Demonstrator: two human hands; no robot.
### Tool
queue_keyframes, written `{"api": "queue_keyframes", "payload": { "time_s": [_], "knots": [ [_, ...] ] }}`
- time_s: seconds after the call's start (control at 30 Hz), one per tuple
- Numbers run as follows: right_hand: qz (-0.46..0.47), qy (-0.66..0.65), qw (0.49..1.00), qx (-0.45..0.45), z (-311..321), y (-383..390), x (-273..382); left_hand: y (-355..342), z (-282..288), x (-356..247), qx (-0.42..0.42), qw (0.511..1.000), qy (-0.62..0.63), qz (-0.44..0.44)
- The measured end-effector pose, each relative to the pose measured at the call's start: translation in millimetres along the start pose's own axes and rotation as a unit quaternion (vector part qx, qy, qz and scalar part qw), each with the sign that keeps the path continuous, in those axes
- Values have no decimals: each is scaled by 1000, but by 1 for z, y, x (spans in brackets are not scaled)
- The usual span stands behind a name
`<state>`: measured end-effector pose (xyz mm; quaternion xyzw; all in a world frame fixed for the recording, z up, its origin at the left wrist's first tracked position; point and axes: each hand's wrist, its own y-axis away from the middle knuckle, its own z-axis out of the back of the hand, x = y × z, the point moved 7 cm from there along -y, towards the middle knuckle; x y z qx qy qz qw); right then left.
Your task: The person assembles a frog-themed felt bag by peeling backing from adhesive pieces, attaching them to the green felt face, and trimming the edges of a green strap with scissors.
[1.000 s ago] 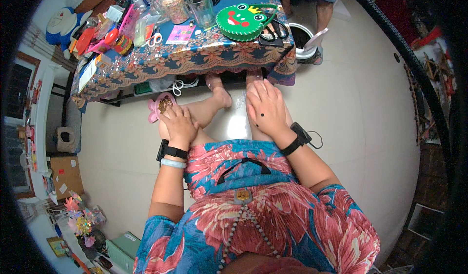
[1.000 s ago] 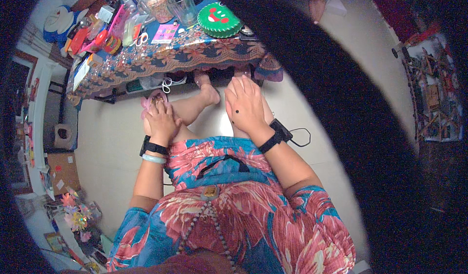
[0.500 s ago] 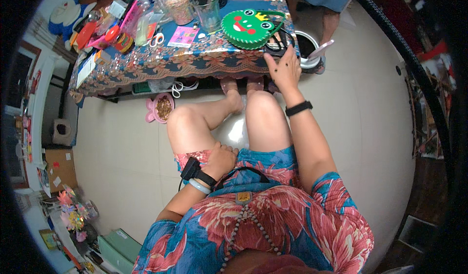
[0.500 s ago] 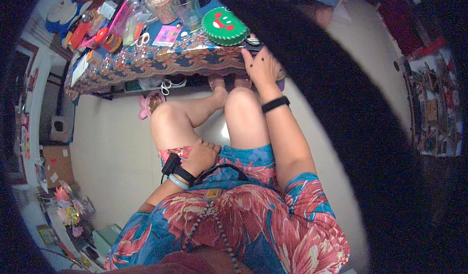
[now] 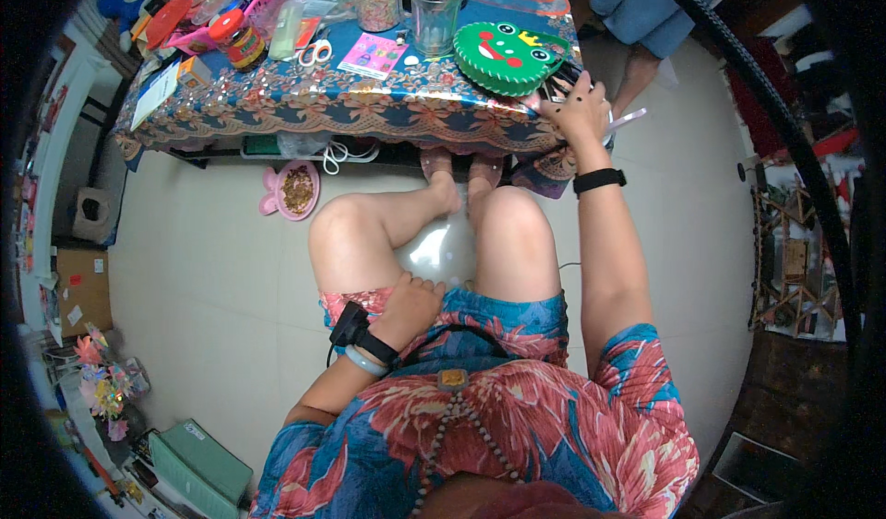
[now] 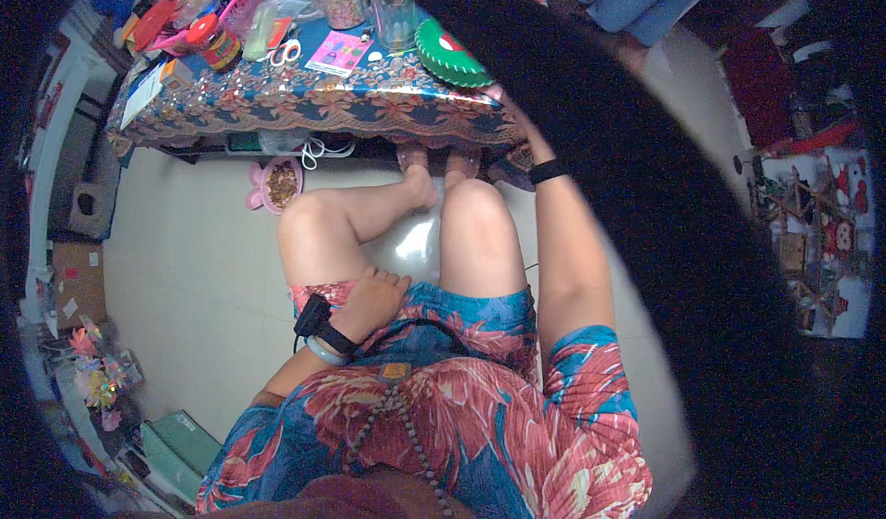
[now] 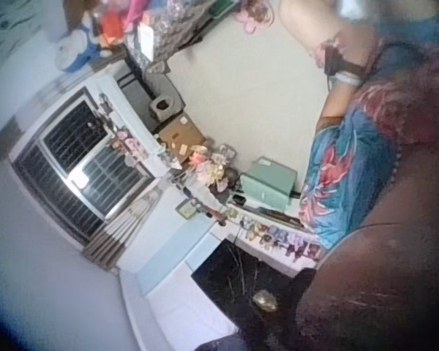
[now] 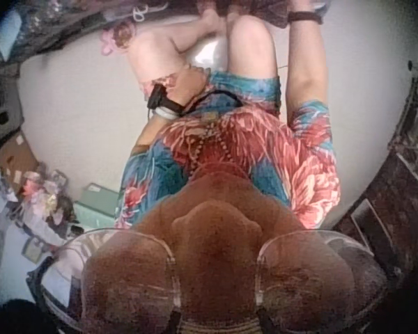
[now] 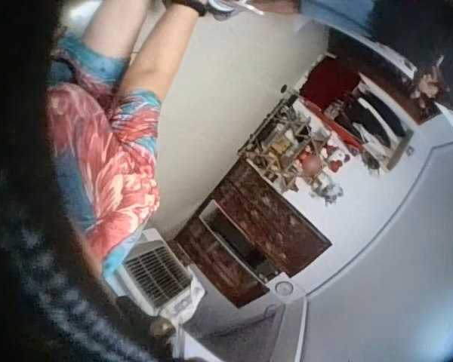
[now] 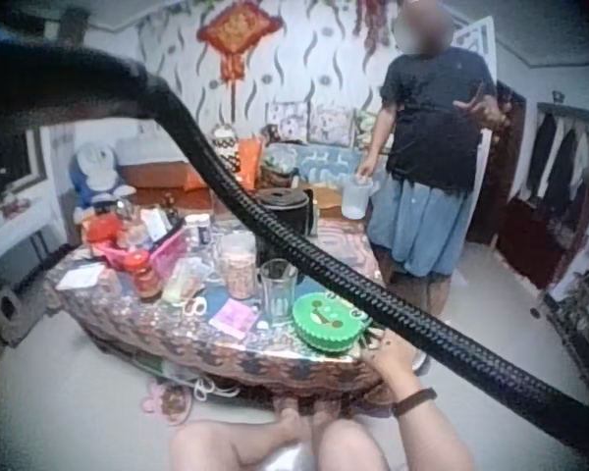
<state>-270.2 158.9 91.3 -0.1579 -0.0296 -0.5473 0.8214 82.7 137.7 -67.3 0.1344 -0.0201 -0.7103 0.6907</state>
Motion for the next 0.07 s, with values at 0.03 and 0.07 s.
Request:
{"api": "queue_keyframes", "payload": {
  "time_s": [0.03, 0.07],
  "knots": [
    [21, 18, 1000, -8, 2, -6, -8, 0, 1, 0, 14, 1000, 5, -3],
    [20, 23, 999, -9, 0, -8, -14, 0, 2, 0, 28, 1000, 11, -6]
  ]
}}
